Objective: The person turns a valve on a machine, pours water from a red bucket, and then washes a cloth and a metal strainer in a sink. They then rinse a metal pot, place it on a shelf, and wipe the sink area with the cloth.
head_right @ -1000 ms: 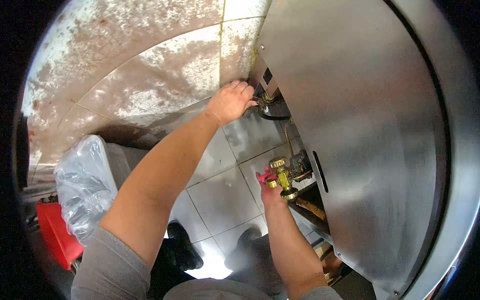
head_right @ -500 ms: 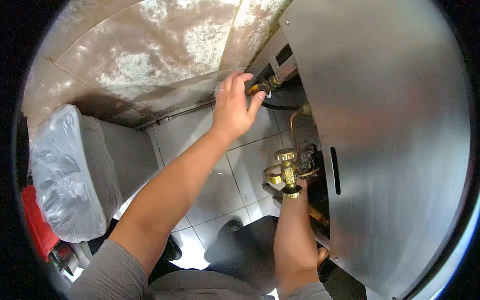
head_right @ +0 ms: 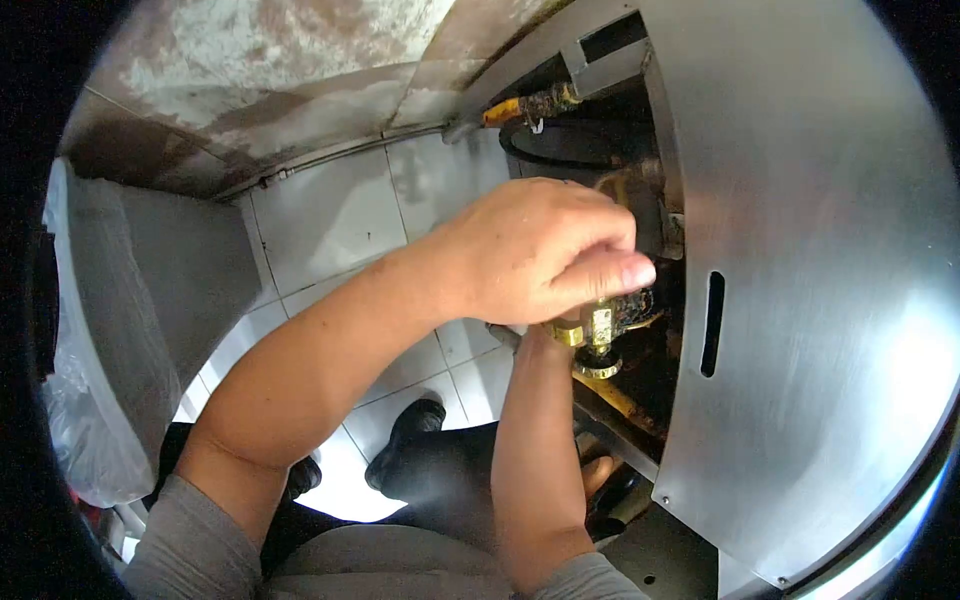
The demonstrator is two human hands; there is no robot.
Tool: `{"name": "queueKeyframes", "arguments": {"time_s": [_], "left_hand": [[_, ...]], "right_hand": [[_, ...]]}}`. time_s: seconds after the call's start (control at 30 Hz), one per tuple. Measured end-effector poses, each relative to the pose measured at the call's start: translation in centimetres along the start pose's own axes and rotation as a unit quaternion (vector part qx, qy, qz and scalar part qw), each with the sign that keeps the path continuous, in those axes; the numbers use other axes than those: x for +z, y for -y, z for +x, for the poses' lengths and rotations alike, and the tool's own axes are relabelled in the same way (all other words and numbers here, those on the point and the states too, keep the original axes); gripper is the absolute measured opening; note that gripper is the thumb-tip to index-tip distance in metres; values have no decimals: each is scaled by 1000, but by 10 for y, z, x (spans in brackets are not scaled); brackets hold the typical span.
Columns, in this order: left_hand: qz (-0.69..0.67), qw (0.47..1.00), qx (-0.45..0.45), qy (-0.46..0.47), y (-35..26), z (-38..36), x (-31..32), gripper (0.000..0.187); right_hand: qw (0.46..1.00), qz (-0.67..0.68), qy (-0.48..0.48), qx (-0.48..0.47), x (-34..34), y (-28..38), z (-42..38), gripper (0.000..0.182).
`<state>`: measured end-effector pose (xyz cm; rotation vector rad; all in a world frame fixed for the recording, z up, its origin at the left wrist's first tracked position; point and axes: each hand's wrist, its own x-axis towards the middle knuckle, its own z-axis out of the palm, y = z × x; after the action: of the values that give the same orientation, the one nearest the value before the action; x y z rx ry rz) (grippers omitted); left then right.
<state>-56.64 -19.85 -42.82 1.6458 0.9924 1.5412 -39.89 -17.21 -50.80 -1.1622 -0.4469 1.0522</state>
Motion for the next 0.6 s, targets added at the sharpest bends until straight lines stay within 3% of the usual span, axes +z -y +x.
{"name": "queueKeyframes", "arguments": {"time_s": [0.23,0.47,0.57,0.6], "left_hand": [[83,995,45,32,-4,0,-4,45],[166,981,-8,97,-20,6,-13,56],[185,965,-76,170,-32,11,-21,50],[183,969,-72,150,-30,10,-18,52]], "right_hand": [[997,-32,7,-63,-5,9,17,32],[995,-50,13,-90,-14,11,18,32],[994,-56,25,-93,-19,14,16,31],[994,-57,30,-92,-21,14,16,31]]}}
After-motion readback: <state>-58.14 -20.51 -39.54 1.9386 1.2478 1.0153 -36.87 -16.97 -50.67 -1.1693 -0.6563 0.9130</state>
